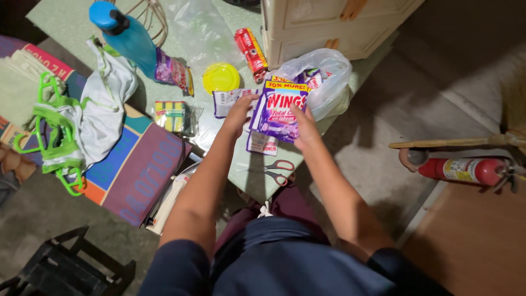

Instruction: The person uses scissors to cut open multiple purple snack packets labeled WINGS on a cluttered table. After cutting each packet, they place it into a white plastic bag. The person then picks up one packet and walks toward a door.

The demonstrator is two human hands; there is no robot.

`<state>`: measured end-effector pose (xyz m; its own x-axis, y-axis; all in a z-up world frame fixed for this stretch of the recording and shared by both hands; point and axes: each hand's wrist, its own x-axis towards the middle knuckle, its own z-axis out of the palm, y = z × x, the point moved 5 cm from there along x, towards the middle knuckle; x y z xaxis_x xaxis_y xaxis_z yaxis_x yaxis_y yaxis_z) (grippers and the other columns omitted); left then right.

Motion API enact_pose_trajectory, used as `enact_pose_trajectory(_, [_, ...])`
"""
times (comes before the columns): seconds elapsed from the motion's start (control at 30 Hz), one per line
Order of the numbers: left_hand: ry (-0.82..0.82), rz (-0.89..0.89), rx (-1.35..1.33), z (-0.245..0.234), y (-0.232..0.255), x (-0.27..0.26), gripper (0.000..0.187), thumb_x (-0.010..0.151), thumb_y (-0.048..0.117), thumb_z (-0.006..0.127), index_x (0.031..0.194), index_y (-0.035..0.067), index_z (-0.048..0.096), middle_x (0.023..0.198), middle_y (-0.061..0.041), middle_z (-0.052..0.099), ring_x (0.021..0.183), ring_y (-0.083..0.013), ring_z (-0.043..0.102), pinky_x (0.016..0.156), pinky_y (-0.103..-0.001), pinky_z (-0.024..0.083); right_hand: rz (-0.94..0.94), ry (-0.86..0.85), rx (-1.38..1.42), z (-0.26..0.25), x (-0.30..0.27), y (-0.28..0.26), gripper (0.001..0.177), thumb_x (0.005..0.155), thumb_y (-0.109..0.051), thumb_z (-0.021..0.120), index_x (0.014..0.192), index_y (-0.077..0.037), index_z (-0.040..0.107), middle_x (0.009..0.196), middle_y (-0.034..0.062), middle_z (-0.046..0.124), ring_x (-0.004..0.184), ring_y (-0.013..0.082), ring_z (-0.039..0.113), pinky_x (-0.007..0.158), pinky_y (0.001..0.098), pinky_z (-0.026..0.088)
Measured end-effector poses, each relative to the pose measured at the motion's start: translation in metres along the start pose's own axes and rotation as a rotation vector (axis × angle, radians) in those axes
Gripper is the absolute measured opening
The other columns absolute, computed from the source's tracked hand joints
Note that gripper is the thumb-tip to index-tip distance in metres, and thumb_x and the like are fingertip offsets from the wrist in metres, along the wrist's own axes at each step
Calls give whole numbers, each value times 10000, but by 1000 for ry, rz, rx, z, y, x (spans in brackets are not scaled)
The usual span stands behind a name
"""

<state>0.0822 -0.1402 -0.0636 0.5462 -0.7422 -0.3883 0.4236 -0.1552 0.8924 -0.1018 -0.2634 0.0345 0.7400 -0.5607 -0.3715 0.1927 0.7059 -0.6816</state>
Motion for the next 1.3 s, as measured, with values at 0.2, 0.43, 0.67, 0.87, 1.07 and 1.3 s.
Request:
enact_pose_trajectory(0.2, [102,185,484,33,-16,74,492,1101,392,449,1248,96,812,1488,-193,496,1405,-350,257,1181,-475,157,-61,192,59,-53,15,-25,444,942,-103,616,1366,-62,490,1147,175,695,981,310,736,832,482,630])
enact_pose_trajectory(0.43, [171,39,82,65,-30,76,216,966,193,676,1090,35,755,1028,-108,729,996,-236,626,910,-346,488,-24,228,96,-79,6,-25,405,926,-78,590,1325,-52,526,1142,188,705,1000,324,735,882,495,615])
enact_pose_trajectory(0.67, [63,524,251,63,68,4,263,894,-36,603,1140,30,670,1144,-80,690,1140,-200,631,1042,-309,455,241,100,131,-37,11,-54,411,906,-236,637,1266,-38,615,1120,173,745,988,322,735,890,524,590])
enact_pose_trajectory(0.87, [203,641,482,52,75,-16,402,884,-37,593,1267,64,658,1236,-165,626,1226,-301,590,1102,-368,420,151,96,269,-38,57,-55,383,939,-156,635,1294,-17,593,1172,202,723,1020,351,735,887,542,602])
enact_pose_trajectory(1.07, [265,618,661,63,60,-12,547,852,-14,601,1389,93,615,1223,-208,600,1205,-358,560,1116,-393,425,-260,490,331,-65,72,-47,539,921,60,558,1413,-110,419,1258,213,635,1047,400,717,845,592,616])
enact_pose_trajectory(1.3, [258,700,586,70,65,-11,598,870,-47,531,1462,39,545,1488,-235,511,1414,-374,468,1217,-380,341,-290,569,223,-37,86,-50,694,953,18,585,1499,-227,234,1320,193,573,1056,363,710,845,556,645])
